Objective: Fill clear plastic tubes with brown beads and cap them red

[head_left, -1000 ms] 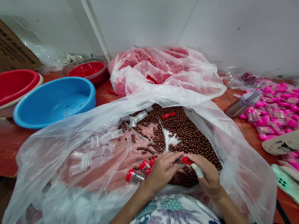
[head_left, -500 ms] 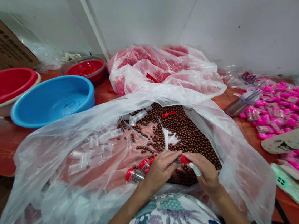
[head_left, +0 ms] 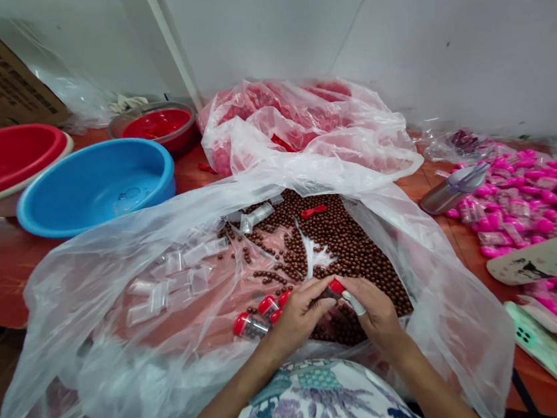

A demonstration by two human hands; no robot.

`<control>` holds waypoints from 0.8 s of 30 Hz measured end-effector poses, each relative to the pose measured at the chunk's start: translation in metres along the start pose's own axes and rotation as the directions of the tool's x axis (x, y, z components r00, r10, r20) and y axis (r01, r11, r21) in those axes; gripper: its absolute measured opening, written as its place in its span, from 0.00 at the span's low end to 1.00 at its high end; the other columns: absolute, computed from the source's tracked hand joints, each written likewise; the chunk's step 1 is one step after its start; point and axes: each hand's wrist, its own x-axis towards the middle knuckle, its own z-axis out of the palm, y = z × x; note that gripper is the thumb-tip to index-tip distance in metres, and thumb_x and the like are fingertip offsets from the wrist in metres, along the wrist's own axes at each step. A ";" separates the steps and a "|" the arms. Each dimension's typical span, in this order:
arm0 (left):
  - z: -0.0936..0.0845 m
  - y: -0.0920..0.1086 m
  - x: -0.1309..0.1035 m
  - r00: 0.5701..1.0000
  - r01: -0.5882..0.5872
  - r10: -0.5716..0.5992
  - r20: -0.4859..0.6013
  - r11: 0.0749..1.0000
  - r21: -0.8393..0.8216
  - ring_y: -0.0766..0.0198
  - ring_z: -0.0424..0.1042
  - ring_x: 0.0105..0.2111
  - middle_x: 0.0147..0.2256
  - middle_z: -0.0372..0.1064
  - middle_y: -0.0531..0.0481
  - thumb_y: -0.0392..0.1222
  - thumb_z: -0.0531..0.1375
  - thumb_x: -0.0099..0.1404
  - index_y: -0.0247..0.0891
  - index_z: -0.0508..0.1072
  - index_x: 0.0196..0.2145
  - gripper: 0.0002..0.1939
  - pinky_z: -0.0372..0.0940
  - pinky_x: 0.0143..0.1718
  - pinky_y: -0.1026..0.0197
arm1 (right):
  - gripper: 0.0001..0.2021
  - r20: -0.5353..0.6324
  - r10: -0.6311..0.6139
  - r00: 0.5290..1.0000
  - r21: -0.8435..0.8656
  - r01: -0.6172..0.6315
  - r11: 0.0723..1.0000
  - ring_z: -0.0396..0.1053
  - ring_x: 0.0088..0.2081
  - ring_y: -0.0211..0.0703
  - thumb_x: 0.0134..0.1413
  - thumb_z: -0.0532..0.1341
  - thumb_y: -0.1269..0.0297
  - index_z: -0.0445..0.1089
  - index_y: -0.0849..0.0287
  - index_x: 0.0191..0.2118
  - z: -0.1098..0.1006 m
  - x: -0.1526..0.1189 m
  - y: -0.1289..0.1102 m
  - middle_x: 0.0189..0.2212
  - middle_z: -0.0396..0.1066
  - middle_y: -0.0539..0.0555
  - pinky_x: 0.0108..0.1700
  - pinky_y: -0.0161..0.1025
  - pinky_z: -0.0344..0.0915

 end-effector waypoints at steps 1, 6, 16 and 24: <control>0.001 -0.001 0.000 1.000 0.016 -0.016 -0.006 1.000 -0.016 0.60 0.65 0.49 0.49 0.68 0.48 0.43 0.55 0.64 0.43 0.67 0.53 0.19 0.57 0.52 0.59 | 0.26 0.000 0.007 1.000 -0.009 -0.007 1.000 0.66 0.50 0.44 0.56 0.49 0.77 0.56 0.50 0.59 0.001 0.001 -0.001 0.48 0.69 0.54 0.49 0.47 0.65; 0.003 -0.004 0.000 0.997 0.061 -0.063 -0.043 0.997 -0.057 0.59 0.64 0.52 0.52 0.66 0.47 0.43 0.56 0.64 0.41 0.66 0.55 0.21 0.55 0.55 0.58 | 0.26 -0.048 0.021 0.999 -0.078 -0.025 0.997 0.66 0.50 0.45 0.56 0.49 0.79 0.57 0.53 0.59 0.005 0.004 -0.006 0.48 0.69 0.56 0.50 0.47 0.65; 0.004 -0.006 0.000 0.963 0.268 -0.263 0.049 0.935 -0.232 0.68 0.69 0.23 0.44 0.71 0.45 0.48 0.55 0.63 0.39 0.64 0.56 0.24 0.66 0.26 0.64 | 0.30 -0.037 -0.044 0.998 -0.118 0.039 0.992 0.68 0.48 0.44 0.52 0.47 0.82 0.55 0.53 0.60 0.009 0.001 0.003 0.48 0.70 0.57 0.48 0.46 0.68; 0.009 -0.002 0.004 0.971 0.197 -0.230 -0.073 0.930 -0.312 0.56 0.63 0.53 0.52 0.67 0.47 0.46 0.59 0.60 0.39 0.69 0.52 0.22 0.53 0.57 0.53 | 0.24 -0.015 0.120 0.993 -0.056 -0.121 0.991 0.66 0.51 0.47 0.58 0.54 0.69 0.56 0.53 0.60 0.012 -0.001 -0.009 0.51 0.68 0.57 0.51 0.47 0.66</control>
